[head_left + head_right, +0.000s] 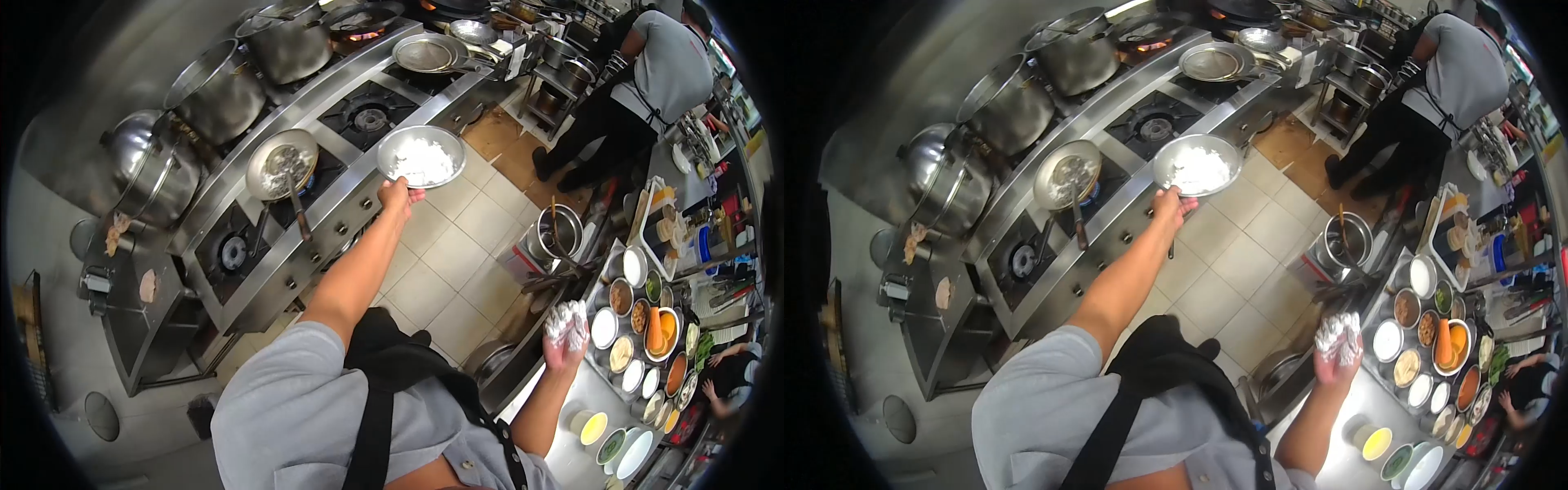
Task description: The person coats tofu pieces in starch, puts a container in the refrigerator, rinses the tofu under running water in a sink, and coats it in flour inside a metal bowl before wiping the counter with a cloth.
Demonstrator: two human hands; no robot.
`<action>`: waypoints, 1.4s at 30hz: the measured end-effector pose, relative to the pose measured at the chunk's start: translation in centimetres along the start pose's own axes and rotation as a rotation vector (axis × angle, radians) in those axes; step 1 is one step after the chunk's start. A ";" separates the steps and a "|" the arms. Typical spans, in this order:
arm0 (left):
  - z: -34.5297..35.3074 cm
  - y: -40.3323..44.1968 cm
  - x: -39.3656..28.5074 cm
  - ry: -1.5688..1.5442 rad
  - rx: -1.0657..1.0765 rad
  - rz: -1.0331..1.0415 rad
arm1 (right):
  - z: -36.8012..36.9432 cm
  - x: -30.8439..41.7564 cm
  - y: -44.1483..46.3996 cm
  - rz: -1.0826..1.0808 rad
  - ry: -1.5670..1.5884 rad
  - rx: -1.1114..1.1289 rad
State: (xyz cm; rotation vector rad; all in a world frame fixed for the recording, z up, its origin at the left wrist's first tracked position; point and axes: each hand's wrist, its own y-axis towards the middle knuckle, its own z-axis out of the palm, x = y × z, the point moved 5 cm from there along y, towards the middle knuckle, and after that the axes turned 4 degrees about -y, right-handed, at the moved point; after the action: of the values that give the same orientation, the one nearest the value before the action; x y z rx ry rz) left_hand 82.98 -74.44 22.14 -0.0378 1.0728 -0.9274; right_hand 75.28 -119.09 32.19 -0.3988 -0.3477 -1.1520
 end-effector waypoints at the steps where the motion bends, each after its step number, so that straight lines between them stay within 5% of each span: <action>1: 0.6 2.6 0.3 -0.011 -0.016 -0.004 | -0.2 0.5 0.2 -0.025 0.009 -0.129; 5: 2.7 12.1 1.2 -0.041 -0.075 0.064 | -1.9 2.1 1.1 -0.087 0.021 -0.314; 13: 5.7 26.4 3.8 -0.178 -0.224 0.110 | -1.3 2.5 10.5 -0.061 -0.063 -0.248; 20: 6.0 30.4 5.9 -0.260 -0.218 0.156 | 0.9 2.1 20.1 -0.082 -0.178 -0.485; 23: 5.1 29.1 6.3 -0.366 -0.226 0.125 | 1.1 0.8 22.7 0.011 -0.153 -0.322; 27: -1.8 26.8 13.8 -0.347 -0.317 -0.094 | 0.9 -1.2 24.4 0.081 -0.172 -0.338; 32: -13.9 20.4 20.7 -0.142 -0.746 -0.309 | 0.2 -2.4 24.6 0.118 -0.214 -0.383; 35: -19.4 16.7 21.1 0.149 -0.912 -0.293 | 0.9 -3.6 23.8 0.148 -0.194 -0.326; 42: -33.2 6.2 15.8 0.208 -0.832 -0.397 | 3.2 -8.2 20.0 0.252 -0.161 -0.069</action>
State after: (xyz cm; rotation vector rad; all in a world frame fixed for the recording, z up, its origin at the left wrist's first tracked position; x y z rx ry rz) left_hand 64.01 -67.92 -9.28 -0.8834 1.6219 -0.7817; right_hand 90.58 -103.93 28.73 -0.5811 -0.3871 -0.8892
